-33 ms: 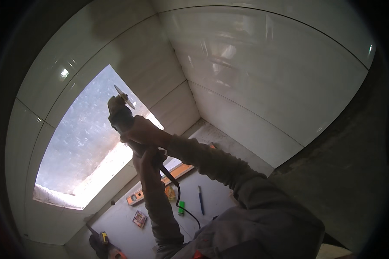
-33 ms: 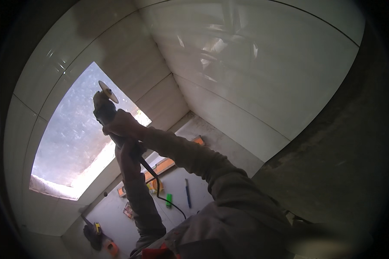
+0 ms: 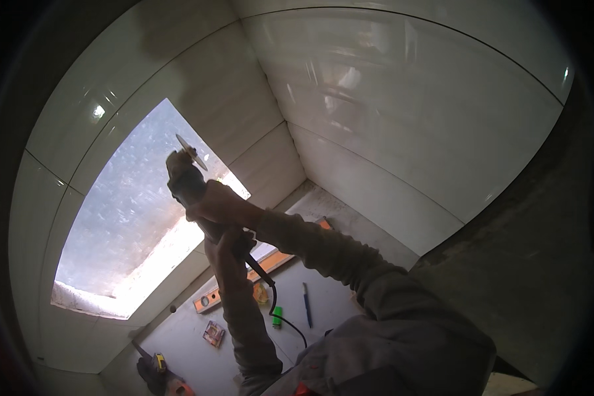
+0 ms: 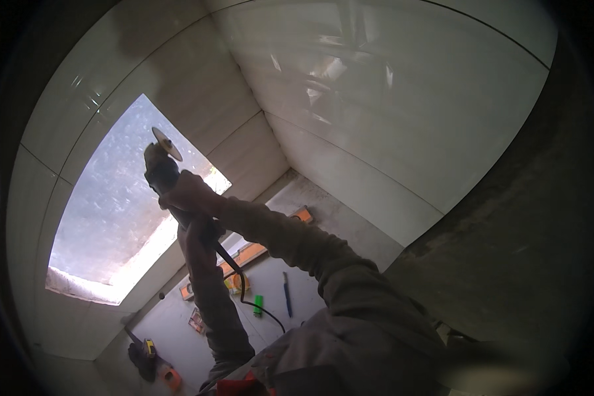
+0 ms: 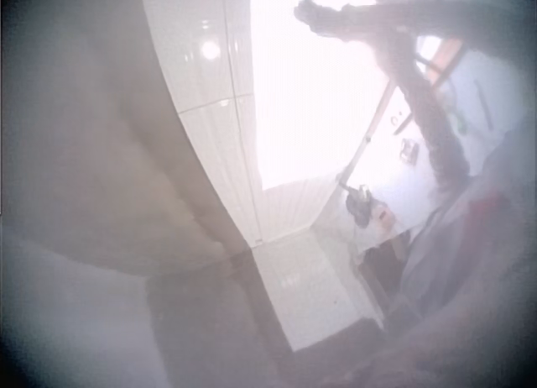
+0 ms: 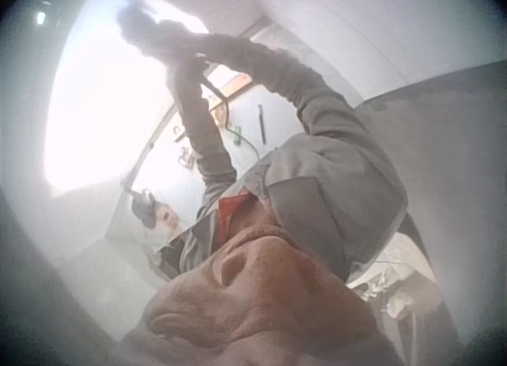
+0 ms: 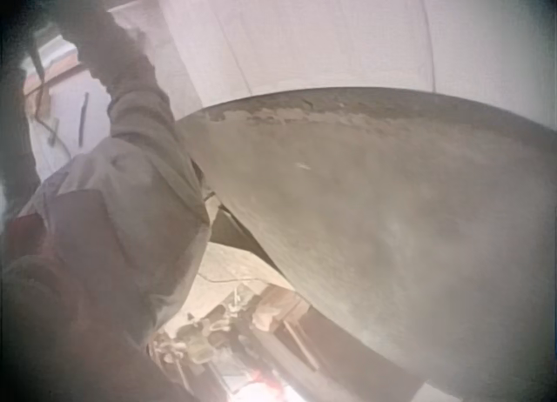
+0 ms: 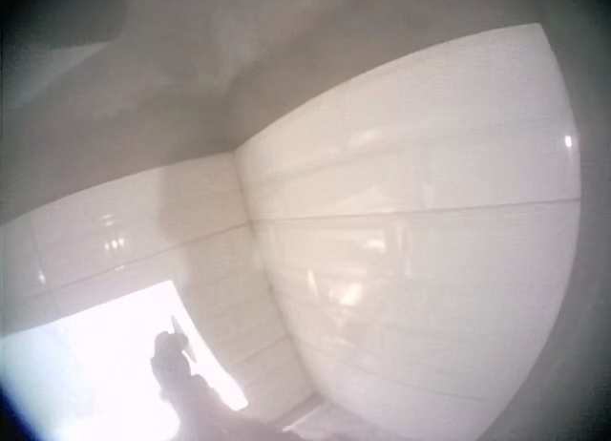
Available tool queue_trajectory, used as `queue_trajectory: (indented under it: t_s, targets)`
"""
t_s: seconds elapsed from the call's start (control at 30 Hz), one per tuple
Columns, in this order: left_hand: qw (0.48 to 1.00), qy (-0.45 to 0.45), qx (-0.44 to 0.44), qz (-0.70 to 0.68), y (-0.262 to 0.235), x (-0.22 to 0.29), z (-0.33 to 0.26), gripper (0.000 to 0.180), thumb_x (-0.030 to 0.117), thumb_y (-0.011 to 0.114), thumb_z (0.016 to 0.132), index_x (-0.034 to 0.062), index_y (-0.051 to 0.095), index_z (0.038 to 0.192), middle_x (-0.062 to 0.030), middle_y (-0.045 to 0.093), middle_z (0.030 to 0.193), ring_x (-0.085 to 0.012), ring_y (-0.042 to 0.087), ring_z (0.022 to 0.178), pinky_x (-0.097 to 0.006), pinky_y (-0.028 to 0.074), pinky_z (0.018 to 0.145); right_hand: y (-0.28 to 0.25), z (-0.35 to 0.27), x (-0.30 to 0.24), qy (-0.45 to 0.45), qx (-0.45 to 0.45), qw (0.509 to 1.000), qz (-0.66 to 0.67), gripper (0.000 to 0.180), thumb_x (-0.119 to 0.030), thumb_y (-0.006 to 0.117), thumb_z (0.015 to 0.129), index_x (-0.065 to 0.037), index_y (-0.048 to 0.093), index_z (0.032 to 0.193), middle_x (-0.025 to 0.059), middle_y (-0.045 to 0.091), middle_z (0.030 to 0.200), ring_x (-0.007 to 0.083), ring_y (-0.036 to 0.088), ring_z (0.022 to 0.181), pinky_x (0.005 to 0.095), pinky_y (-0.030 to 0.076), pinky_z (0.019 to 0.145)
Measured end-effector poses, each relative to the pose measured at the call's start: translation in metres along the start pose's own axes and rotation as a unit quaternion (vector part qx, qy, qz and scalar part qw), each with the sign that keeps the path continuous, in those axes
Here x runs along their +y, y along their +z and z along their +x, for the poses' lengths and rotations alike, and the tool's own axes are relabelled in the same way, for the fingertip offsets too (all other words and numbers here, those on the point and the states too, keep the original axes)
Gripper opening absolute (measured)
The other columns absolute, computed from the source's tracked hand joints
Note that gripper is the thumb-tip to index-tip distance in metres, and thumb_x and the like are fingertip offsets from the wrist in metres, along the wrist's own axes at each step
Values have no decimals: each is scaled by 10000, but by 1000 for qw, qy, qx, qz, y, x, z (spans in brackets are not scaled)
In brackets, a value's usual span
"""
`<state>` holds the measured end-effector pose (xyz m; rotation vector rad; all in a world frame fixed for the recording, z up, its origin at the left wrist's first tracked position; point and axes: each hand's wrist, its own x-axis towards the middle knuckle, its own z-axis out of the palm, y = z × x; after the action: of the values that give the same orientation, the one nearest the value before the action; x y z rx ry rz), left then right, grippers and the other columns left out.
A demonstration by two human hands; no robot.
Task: The person uses an angle grinder to cut and smooth the edges of white wall tiles around a rectangular window opening. The person holds the grinder with both hands and moves it along the tile edges, generating sparks and dust.
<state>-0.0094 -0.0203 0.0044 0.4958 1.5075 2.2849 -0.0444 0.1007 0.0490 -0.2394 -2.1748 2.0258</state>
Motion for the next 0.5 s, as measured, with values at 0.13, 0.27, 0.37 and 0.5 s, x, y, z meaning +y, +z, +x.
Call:
queue_trajectory:
  t_s: [0.13, 0.27, 0.37, 0.5]
  targets:
    - [1000, -27, 4, 0, -16, -16, -22, 402, 124, 663, 840, -43, 515, 1174, -98, 624, 896, -179, 659, 664, -286, 562, 579, 12, -16, 24, 25, 18, 999, -20, 694, -332, 822, 582, 153, 639, 1043, 251, 712, 981, 323, 729, 875, 355, 593, 787]
    - [999, -44, 12, 10, -26, -28, -39, 421, 129, 676, 837, -40, 514, 1186, -90, 620, 906, -178, 658, 681, -292, 565, 598, 29, -24, 52, 25, 35, 999, -2, 710, -347, 815, 583, 158, 634, 1048, 273, 703, 1010, 345, 723, 908, 369, 587, 801]
    - [997, -37, 67, -8, -21, -32, -52, 423, 122, 682, 828, -39, 520, 1183, -87, 620, 932, -175, 657, 710, -289, 565, 616, 33, -33, 60, 29, 30, 999, -2, 696, -350, 813, 582, 150, 642, 1035, 277, 700, 1017, 354, 718, 919, 377, 581, 803]
    - [999, -51, 14, 1, -27, -37, -53, 425, 134, 662, 863, -6, 511, 1235, -45, 606, 965, -126, 627, 751, -265, 539, 633, 30, -35, 68, 21, 40, 999, -5, 652, -343, 813, 589, 132, 657, 1007, 257, 704, 1003, 344, 716, 906, 374, 574, 802]
